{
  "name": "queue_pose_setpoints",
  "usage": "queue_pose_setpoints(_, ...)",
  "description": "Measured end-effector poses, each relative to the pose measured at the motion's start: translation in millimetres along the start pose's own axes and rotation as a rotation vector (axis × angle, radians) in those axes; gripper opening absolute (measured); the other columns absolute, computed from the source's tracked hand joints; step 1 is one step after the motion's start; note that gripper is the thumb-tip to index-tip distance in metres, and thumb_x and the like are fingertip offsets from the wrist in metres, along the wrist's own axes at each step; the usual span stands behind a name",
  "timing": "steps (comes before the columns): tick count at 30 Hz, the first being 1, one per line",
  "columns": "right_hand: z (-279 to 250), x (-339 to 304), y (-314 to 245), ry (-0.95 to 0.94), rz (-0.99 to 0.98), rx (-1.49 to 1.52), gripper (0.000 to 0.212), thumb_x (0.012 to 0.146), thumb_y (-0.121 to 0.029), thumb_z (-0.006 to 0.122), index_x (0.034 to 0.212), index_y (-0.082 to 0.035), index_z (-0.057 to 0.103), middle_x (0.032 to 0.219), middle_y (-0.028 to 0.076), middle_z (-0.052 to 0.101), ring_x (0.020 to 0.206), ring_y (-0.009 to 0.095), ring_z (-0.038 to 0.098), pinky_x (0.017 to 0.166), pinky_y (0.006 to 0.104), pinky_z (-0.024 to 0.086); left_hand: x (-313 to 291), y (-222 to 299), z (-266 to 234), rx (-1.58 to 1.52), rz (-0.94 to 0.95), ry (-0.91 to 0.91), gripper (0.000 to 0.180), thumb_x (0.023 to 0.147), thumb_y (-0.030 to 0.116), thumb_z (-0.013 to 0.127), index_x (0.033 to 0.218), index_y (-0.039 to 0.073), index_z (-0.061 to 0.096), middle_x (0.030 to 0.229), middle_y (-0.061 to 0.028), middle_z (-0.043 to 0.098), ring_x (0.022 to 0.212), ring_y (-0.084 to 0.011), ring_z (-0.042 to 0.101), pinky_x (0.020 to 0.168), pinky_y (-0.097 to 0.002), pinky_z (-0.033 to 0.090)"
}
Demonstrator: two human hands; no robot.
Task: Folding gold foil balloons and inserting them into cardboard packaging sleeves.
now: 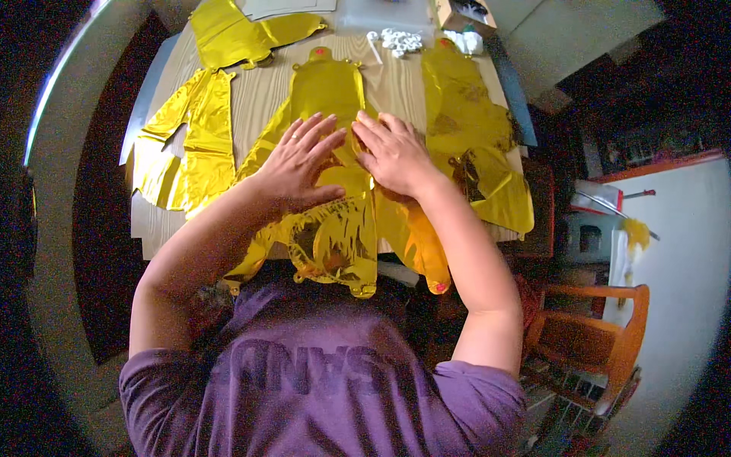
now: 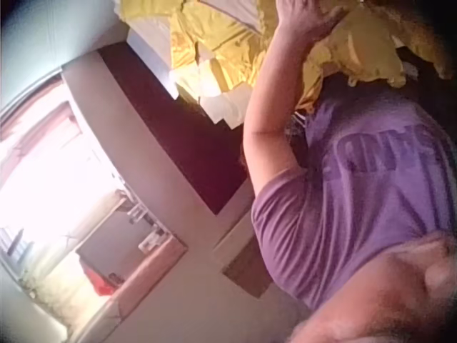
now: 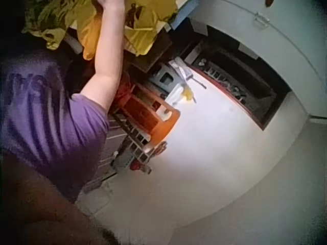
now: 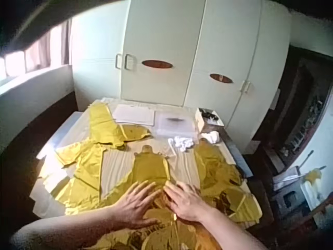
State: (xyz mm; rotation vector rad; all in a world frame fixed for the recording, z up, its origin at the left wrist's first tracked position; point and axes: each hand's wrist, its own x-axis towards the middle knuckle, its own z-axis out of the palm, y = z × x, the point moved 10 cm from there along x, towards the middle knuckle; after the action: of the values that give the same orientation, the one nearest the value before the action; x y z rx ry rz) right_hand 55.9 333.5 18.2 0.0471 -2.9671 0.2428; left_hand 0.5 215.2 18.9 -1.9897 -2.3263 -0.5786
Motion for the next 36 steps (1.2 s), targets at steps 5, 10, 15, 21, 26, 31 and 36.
queue_pose_setpoints(5, 2.2, -3.8, -0.6, -0.01, 0.012, 0.015, 0.056, 0.099, -0.034, 0.06, 0.149, -0.012, 0.049, 0.158, 0.006, 0.043, 0.141, 0.036, 0.039, 0.117, 0.0465, 0.032, -4.6, 0.7, 6.7, 0.024, 0.04, -0.018, 0.097, 0.085, 0.072, 0.059, 0.153, 0.006, 0.038, 0.158, -0.0232, 0.035, 0.149, -0.0422, 0.028, 0.123, -0.0559, 0.019)
queue_pose_setpoints(10, 2.2, -3.1, -1.0, -0.01, 0.014, 0.026, 0.056, 0.099, -0.034, 0.059, 0.149, -0.013, 0.048, 0.159, 0.006, 0.042, 0.141, 0.035, 0.039, 0.118, 0.0463, 0.031, -4.8, -2.4, 2.7, -0.051, 0.044, -0.006, 0.101, 0.081, 0.077, 0.059, 0.151, 0.006, 0.041, 0.156, -0.0245, 0.036, 0.148, -0.0438, 0.029, 0.122, -0.0568, 0.02)
queue_pose_setpoints(15, 1.5, -3.8, 0.5, -0.026, 0.017, 0.014, 0.056, 0.099, -0.033, 0.059, 0.15, -0.013, 0.047, 0.159, 0.006, 0.041, 0.141, 0.034, 0.039, 0.118, 0.0462, 0.03, -2.4, 8.8, -0.8, 0.031, 0.056, -0.048, 0.106, 0.074, 0.082, 0.061, 0.152, 0.013, 0.043, 0.156, -0.0252, 0.036, 0.147, -0.0458, 0.029, 0.122, -0.0577, 0.02)
queue_pose_setpoints(21, -57.0, -28.7, 1.7, 0.325, 0.11, 0.204, 0.049, 0.096, -0.029, 0.066, 0.138, -0.009, 0.055, 0.146, 0.015, 0.051, 0.132, 0.035, 0.049, 0.112, 0.0441, 0.038, -0.7, 8.7, 1.1, 0.022, 0.057, -0.044, 0.104, 0.073, 0.082, 0.062, 0.15, 0.014, 0.046, 0.155, -0.025, 0.037, 0.147, -0.046, 0.03, 0.122, -0.0579, 0.02)
queue_pose_setpoints(26, -107.3, -151.1, -3.0, 0.31, 0.703, -0.045, 0.034, 0.092, -0.034, 0.072, 0.08, -0.003, 0.065, 0.077, 0.014, 0.067, 0.07, 0.035, 0.066, 0.064, 0.0452, 0.049, -7.0, 5.5, -0.7, 0.009, 0.038, -0.036, 0.104, 0.073, 0.082, 0.062, 0.149, 0.013, 0.047, 0.155, -0.0254, 0.038, 0.146, -0.0467, 0.031, 0.121, -0.0584, 0.02)
queue_pose_setpoints(31, -39.2, -282.0, 25.3, 0.085, 1.204, 0.264, 0.052, 0.094, -0.049, 0.067, 0.079, 0.0, 0.068, 0.072, 0.012, 0.069, 0.061, 0.026, 0.065, 0.061, 0.0401, 0.05, -2.5, 10.4, 0.6, 0.008, 0.062, -0.051, 0.105, 0.072, 0.082, 0.062, 0.151, 0.014, 0.046, 0.156, -0.0249, 0.036, 0.147, -0.0463, 0.028, 0.122, -0.0582, 0.02)
queue_pose_setpoints(36, -39.4, -248.4, -10.4, 0.486, 1.041, 0.801, 0.018, 0.093, -0.012, 0.072, 0.083, 0.001, 0.067, 0.069, 0.003, 0.065, 0.066, 0.006, 0.057, 0.057, 0.0284, 0.046, -3.3, 7.8, 2.7, 0.009, 0.048, -0.072, 0.105, 0.072, 0.081, 0.064, 0.151, 0.015, 0.045, 0.157, -0.0232, 0.036, 0.149, -0.0447, 0.026, 0.122, -0.0572, 0.018)
